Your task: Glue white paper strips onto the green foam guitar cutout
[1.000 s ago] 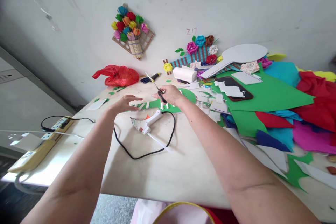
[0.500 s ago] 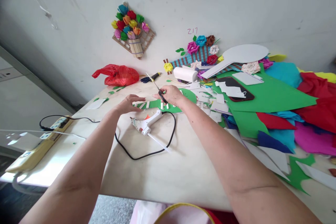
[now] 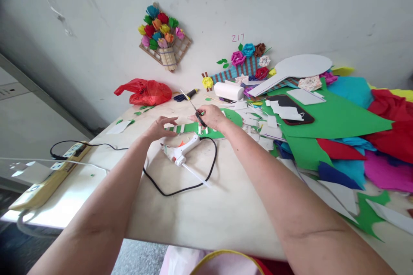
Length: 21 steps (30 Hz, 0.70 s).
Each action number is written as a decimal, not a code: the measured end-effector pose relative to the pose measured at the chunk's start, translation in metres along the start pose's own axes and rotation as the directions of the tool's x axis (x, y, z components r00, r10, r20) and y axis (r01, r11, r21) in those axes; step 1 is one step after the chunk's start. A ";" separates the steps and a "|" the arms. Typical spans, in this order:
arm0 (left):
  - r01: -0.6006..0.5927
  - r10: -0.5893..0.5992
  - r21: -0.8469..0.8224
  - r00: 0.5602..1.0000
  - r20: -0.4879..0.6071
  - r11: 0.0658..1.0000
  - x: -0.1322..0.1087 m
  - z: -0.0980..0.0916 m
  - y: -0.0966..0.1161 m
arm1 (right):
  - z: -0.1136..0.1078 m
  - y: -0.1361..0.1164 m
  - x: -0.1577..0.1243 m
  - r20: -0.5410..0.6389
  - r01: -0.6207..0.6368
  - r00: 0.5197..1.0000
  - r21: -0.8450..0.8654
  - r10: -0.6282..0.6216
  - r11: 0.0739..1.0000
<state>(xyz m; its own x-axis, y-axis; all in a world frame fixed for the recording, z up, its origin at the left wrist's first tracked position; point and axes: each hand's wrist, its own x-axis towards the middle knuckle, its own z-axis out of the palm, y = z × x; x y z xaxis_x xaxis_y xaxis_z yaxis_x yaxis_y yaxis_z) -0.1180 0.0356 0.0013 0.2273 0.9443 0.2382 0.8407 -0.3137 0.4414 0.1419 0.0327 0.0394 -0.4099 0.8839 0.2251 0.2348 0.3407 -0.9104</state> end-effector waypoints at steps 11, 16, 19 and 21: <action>0.030 -0.031 -0.026 0.999 -0.016 0.999 0.001 0.001 -0.002 | 0.000 0.002 0.001 -0.001 0.004 1.000 0.012 -0.004 1.000; 0.042 -0.045 -0.033 0.995 -0.093 0.999 -0.001 -0.002 0.000 | -0.001 0.002 0.001 -0.001 0.020 1.000 -0.004 -0.020 1.000; 0.042 -0.050 -0.060 0.989 -0.138 0.997 -0.002 -0.003 0.004 | -0.001 0.000 0.000 -0.003 0.009 1.000 -0.005 -0.009 1.000; 0.085 -0.097 -0.091 0.985 -0.143 0.992 -0.002 -0.003 0.006 | -0.001 -0.001 0.000 -0.002 0.002 1.000 0.002 -0.002 1.000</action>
<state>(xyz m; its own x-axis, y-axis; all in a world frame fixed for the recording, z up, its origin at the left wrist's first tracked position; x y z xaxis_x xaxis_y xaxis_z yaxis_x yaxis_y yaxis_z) -0.1144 0.0314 0.0059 0.0716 0.9462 0.3155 0.8089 -0.2402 0.5367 0.1425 0.0322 0.0401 -0.4082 0.8841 0.2274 0.2326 0.3416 -0.9106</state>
